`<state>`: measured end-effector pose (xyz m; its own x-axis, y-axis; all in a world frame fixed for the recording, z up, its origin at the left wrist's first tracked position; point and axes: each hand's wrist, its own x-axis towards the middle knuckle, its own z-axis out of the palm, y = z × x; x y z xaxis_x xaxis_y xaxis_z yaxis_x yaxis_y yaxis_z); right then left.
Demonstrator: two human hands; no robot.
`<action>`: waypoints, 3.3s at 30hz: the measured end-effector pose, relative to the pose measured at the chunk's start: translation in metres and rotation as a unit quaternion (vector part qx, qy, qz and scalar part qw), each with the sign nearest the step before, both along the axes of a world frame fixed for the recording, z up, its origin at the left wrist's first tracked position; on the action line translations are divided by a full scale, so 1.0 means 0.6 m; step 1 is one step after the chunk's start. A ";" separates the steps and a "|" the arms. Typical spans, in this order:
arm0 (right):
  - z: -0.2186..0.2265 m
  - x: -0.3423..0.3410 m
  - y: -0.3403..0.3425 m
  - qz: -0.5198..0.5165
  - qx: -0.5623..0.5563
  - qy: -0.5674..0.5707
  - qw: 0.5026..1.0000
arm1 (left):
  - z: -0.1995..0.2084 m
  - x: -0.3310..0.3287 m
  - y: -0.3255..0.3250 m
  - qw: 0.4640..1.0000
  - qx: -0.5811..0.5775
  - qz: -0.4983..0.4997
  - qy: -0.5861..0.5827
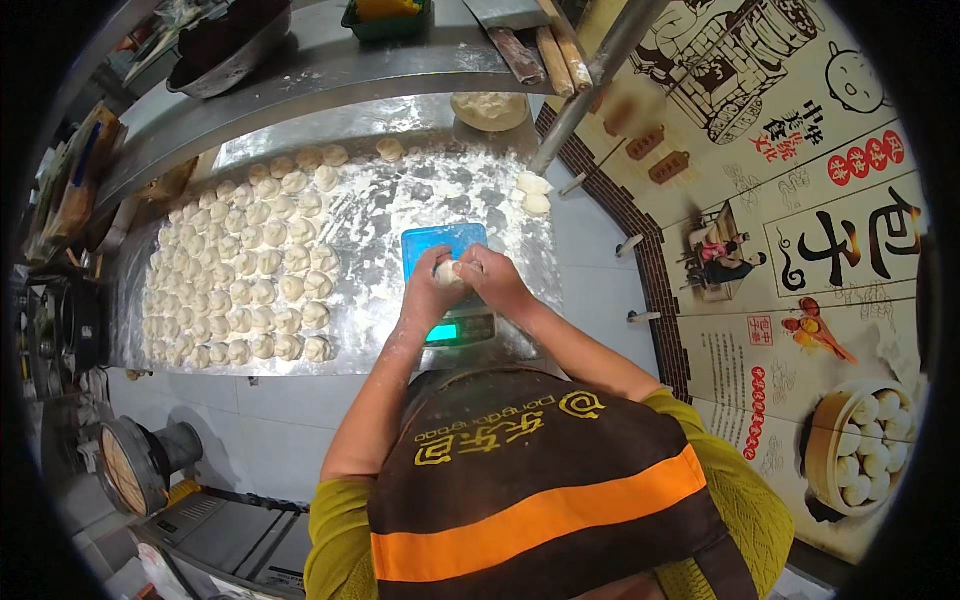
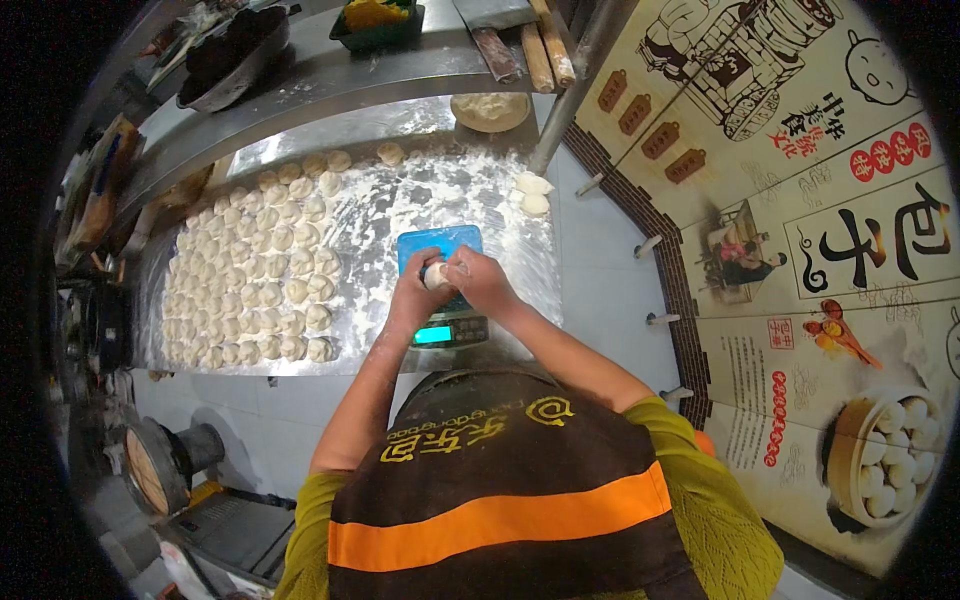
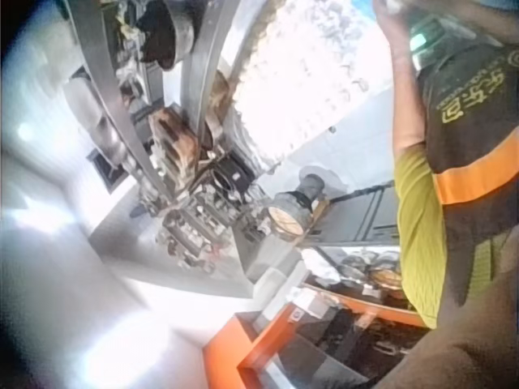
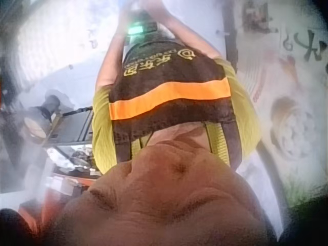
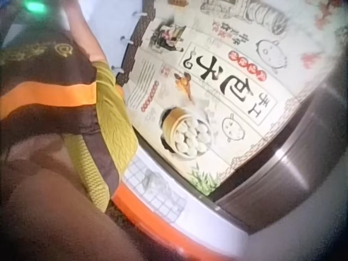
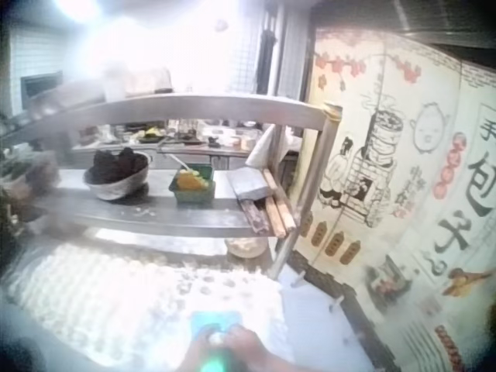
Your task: The person weighs small dough portions on a digital scale, then uses a rolling pin to flatten each portion into a circular wrapper. The wrappers are placed in neat rows on a floured metal countertop.
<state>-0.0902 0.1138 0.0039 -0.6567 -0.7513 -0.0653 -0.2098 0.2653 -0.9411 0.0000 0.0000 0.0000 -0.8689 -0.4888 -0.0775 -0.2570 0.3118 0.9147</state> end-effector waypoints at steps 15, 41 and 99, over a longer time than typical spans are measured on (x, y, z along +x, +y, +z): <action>-0.087 -0.114 0.073 -0.173 0.041 0.085 0.980 | 0.036 -0.005 -0.021 0.977 0.140 -0.147 -0.072; 0.007 -0.063 0.094 -0.148 -0.060 -0.338 0.928 | 0.006 0.021 -0.060 0.989 -0.104 0.093 0.048; -0.040 -0.195 0.025 -0.097 0.313 0.294 0.898 | -0.025 0.085 -0.190 0.976 -0.060 0.201 0.061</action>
